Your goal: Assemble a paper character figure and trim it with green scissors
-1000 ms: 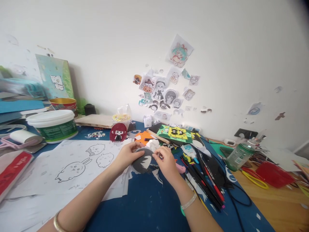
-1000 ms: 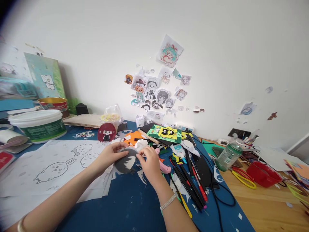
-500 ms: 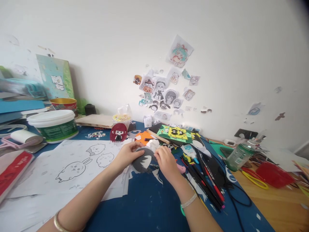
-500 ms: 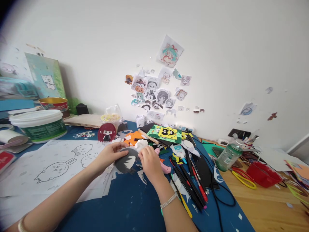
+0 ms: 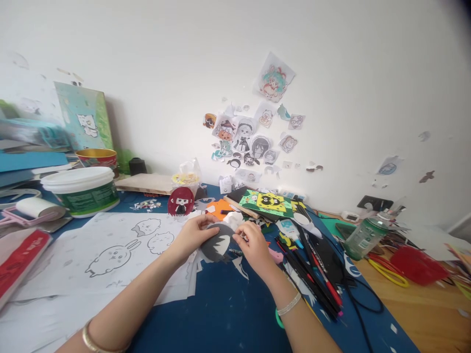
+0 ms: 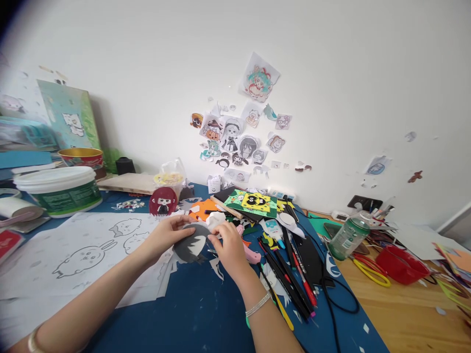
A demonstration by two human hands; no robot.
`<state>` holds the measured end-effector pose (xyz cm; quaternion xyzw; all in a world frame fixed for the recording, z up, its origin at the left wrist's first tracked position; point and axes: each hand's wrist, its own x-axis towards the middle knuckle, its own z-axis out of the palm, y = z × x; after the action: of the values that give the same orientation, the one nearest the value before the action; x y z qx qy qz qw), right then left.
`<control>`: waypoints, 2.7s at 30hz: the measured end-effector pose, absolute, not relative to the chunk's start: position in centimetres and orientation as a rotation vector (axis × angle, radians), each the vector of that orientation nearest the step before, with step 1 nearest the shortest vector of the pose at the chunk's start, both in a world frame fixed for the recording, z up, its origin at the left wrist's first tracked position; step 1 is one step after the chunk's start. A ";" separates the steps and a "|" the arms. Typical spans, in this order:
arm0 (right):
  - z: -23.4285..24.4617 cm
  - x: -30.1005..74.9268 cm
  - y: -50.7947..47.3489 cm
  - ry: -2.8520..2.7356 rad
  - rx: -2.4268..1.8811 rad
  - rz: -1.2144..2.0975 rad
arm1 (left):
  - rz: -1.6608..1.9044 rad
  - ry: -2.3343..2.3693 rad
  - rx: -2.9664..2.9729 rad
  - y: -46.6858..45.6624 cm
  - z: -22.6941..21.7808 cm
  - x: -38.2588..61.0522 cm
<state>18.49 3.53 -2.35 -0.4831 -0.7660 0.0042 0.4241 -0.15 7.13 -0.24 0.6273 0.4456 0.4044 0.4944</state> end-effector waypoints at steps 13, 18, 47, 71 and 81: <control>-2.1 18.2 3.3 -1.830 -1.114 0.157 | 0.983 1.041 1.468 7.2 -0.5 -0.1; -2.2 18.3 3.4 -1.830 -1.093 0.200 | 0.986 1.037 1.470 7.3 -0.6 -0.1; -2.3 18.1 3.2 -1.869 -1.216 0.048 | 1.015 1.121 1.495 6.9 0.0 0.2; -2.4 18.2 3.3 -1.977 -1.309 -0.119 | 0.965 1.127 1.569 6.8 0.1 0.2; -2.2 18.3 3.1 -2.077 -1.333 -0.269 | 0.980 1.141 1.649 7.3 -0.6 0.2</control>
<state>18.26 3.12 -2.19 -0.5080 -0.7917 -0.1027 0.3234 0.17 7.34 -0.56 0.6636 0.4594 0.3946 0.4392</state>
